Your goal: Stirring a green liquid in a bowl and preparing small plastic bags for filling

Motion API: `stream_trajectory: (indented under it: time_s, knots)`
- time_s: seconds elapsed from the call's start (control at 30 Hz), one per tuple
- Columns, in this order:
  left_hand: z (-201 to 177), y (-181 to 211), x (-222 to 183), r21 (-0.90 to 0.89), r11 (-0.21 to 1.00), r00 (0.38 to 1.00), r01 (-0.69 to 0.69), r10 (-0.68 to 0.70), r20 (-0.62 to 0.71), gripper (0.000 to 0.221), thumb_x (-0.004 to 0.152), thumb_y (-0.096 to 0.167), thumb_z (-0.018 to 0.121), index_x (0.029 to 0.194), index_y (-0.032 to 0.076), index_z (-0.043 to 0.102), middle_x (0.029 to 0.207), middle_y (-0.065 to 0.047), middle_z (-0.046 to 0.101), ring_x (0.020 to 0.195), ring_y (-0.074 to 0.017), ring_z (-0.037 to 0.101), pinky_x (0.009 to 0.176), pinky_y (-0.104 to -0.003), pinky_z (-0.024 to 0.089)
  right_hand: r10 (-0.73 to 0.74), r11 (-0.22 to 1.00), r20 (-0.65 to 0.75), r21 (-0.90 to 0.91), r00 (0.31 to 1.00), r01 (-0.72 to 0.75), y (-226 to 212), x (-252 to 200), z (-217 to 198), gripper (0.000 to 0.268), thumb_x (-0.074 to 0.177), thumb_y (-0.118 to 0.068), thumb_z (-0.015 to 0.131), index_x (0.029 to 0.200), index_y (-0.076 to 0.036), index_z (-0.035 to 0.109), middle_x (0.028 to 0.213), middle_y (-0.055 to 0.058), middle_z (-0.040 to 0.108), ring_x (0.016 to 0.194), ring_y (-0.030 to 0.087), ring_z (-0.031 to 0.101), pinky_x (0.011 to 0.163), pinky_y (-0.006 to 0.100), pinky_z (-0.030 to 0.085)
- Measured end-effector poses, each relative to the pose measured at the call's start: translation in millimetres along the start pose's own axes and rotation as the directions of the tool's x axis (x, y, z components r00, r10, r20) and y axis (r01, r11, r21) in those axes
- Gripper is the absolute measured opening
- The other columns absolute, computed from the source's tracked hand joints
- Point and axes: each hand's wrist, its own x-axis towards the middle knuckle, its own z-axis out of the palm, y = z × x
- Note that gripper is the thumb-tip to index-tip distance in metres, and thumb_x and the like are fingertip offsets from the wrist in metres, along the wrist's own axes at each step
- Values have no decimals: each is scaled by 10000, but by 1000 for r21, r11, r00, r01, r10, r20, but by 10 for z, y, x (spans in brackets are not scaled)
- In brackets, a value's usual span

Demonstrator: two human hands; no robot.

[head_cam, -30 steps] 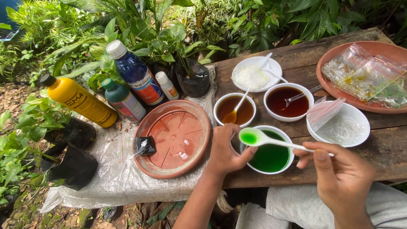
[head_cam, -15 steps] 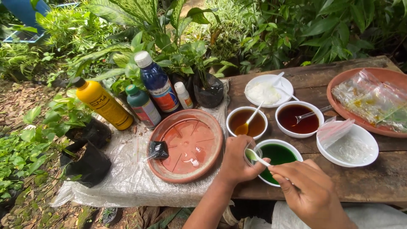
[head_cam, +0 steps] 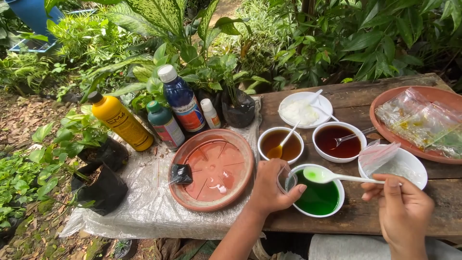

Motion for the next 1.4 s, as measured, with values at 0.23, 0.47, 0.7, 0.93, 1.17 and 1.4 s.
stream_trajectory:
  time_s: [0.23, 0.47, 0.7, 0.93, 1.17, 1.4]
  knots:
    - [-1, 5, 0, -16, 1000, 1000, 20, -20, -4, 394, 856, 515, 624, 917, 139, 521, 789, 38, 525, 683, -113, 483, 801, -342, 360, 70, 995, 33, -73, 997, -68, 249, -31, 30, 334, 1174, -141, 504, 1092, 144, 658, 887, 269, 698, 642, 295, 623, 687, 367, 542]
    - [7, 34, 27, -34, 999, 999, 27, -28, -31, 432, 862, 562, 593, 885, 137, 524, 772, 43, 526, 675, -104, 482, 793, -328, 365, 82, 980, 25, -184, 996, -76, 81, -85, 49, 301, 1145, -121, 529, 1089, 129, 686, 916, 250, 732, 654, 262, 646, 725, 360, 565]
    - [18, 19, 28, -27, 999, 999, 24, -25, -29, 409, 864, 542, 604, 887, 142, 519, 767, 43, 531, 678, -101, 479, 781, -323, 364, 65, 981, 37, -186, 997, -57, 25, -92, 88, 294, 1109, -133, 550, 1110, 123, 696, 951, 242, 742, 657, 234, 645, 747, 346, 574]
    - [36, 4, 32, -20, 1000, 999, 7, -8, -33, 387, 859, 518, 615, 888, 144, 519, 761, 40, 525, 670, -104, 476, 776, -318, 364, 94, 970, 26, -229, 995, -86, -57, -92, 119, 297, 1093, -149, 556, 1119, 98, 720, 941, 219, 758, 673, 210, 664, 739, 346, 585]
    - [50, -17, 22, -17, 1000, 999, -3, 2, -51, 387, 866, 523, 611, 886, 151, 509, 761, 53, 513, 673, -99, 472, 778, -321, 356, 81, 969, 35, -237, 996, -70, -49, -97, 122, 294, 1090, -144, 558, 1114, 95, 727, 860, 211, 754, 739, 213, 705, 766, 340, 592]
    - [53, -12, 34, -12, 1000, 998, -15, 15, -56, 394, 874, 536, 597, 881, 153, 507, 760, 50, 509, 674, -98, 462, 770, -315, 356, 75, 968, 37, -241, 996, -64, -58, -88, 128, 297, 1080, -136, 559, 1123, 111, 719, 926, 212, 763, 677, 203, 679, 720, 332, 602]
